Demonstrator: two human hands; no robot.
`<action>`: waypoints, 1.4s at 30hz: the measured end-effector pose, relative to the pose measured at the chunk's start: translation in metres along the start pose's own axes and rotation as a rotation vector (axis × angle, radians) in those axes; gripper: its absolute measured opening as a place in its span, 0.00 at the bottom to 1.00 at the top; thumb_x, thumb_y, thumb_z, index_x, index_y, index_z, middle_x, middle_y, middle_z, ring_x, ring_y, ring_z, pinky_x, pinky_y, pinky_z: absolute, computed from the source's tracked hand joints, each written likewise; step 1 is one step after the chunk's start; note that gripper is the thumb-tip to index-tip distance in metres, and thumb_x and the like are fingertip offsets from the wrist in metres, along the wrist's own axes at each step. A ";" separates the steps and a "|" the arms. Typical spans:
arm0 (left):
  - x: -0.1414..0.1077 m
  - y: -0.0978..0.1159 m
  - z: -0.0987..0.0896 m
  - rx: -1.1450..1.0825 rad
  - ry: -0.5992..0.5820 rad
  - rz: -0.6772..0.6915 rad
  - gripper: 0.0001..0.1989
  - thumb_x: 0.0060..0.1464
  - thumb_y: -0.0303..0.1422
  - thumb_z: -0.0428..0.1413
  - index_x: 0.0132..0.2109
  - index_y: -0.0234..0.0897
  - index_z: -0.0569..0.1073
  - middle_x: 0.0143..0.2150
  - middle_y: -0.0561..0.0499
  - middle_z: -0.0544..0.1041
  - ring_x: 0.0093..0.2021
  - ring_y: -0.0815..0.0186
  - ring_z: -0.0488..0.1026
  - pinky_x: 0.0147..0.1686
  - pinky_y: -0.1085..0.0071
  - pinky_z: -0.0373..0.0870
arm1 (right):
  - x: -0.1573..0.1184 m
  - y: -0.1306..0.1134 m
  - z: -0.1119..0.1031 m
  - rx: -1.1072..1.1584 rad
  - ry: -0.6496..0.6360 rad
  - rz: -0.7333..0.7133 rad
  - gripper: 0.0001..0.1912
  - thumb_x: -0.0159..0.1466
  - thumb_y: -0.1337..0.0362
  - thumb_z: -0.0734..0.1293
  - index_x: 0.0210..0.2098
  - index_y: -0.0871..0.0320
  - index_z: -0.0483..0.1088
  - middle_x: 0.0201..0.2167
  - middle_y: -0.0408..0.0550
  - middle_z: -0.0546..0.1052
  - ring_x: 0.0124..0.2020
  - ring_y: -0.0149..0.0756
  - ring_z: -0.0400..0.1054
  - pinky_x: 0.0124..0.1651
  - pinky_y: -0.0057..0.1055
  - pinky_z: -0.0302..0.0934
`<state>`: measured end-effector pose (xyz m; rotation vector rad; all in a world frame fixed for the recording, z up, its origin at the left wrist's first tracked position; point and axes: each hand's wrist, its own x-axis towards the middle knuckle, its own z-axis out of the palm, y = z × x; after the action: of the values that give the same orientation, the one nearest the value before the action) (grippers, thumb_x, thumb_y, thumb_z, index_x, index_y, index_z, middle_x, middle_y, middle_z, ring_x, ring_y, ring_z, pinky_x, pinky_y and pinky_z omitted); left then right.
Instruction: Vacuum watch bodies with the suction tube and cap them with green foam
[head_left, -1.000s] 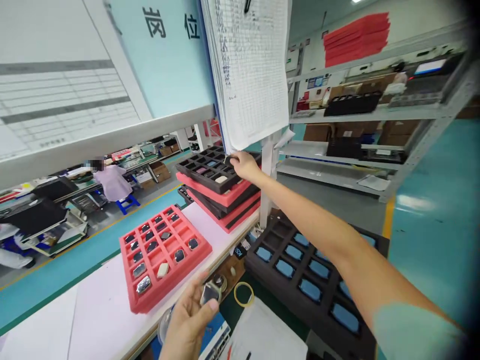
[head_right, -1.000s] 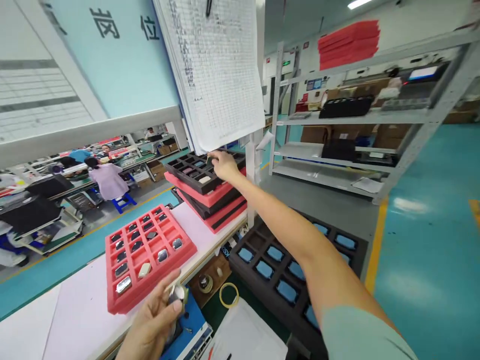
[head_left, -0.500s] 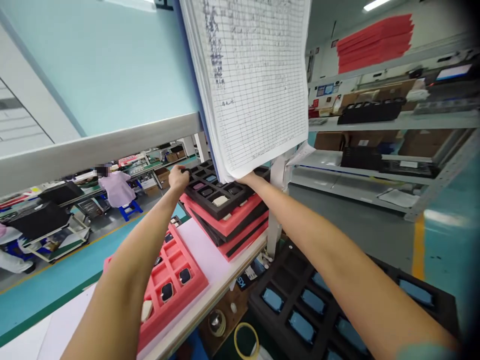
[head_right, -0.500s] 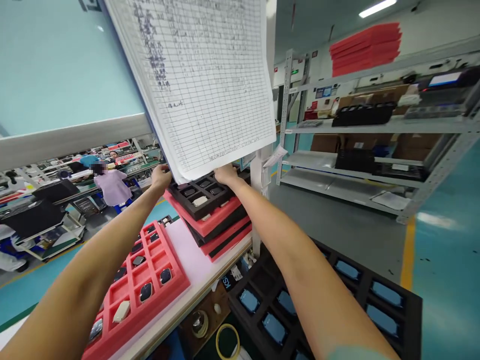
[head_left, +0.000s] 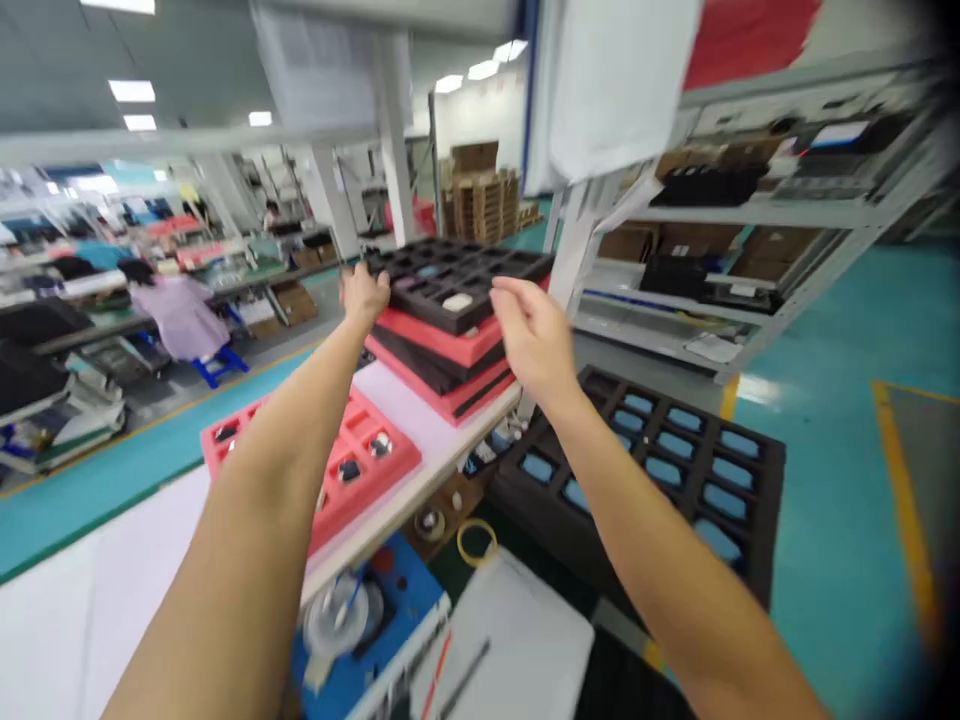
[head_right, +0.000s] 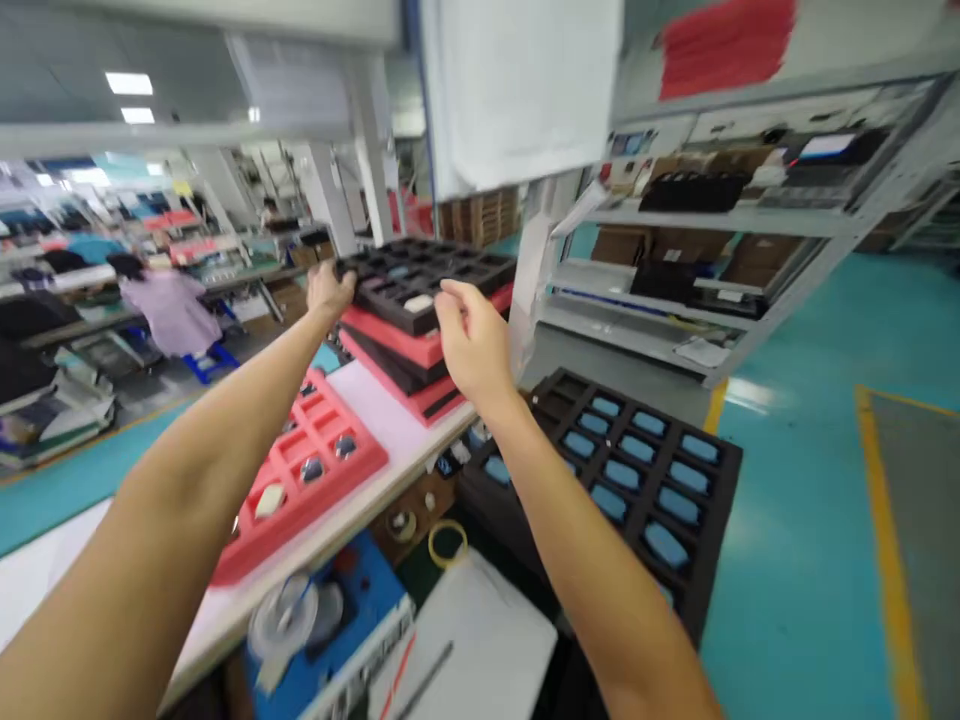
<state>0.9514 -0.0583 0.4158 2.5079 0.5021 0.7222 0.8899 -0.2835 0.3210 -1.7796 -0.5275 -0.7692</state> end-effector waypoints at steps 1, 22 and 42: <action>-0.027 -0.010 -0.012 0.011 -0.014 0.039 0.25 0.64 0.34 0.56 0.66 0.36 0.66 0.69 0.39 0.65 0.69 0.56 0.62 0.68 0.54 0.58 | -0.059 -0.011 -0.006 0.091 0.059 0.046 0.19 0.74 0.54 0.57 0.56 0.54 0.72 0.50 0.52 0.80 0.52 0.45 0.75 0.59 0.44 0.68; -0.780 -0.381 -0.030 0.080 -0.127 -0.130 0.08 0.60 0.37 0.61 0.46 0.44 0.82 0.42 0.45 0.82 0.43 0.54 0.75 0.43 0.60 0.66 | -0.613 -0.007 0.003 0.336 -0.628 0.801 0.19 0.57 0.58 0.68 0.47 0.55 0.73 0.38 0.49 0.77 0.27 0.35 0.67 0.28 0.32 0.62; -0.801 -0.353 -0.008 0.104 -0.188 -0.248 0.09 0.59 0.28 0.62 0.47 0.38 0.75 0.44 0.45 0.78 0.45 0.54 0.72 0.44 0.58 0.66 | -0.630 -0.131 0.144 0.079 -1.213 -0.107 0.14 0.69 0.64 0.66 0.52 0.55 0.77 0.44 0.51 0.78 0.42 0.41 0.74 0.48 0.37 0.67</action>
<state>0.2375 -0.1374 -0.0844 2.5147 0.7809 0.3712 0.3997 -0.0952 -0.0785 -2.0079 -1.4069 0.3727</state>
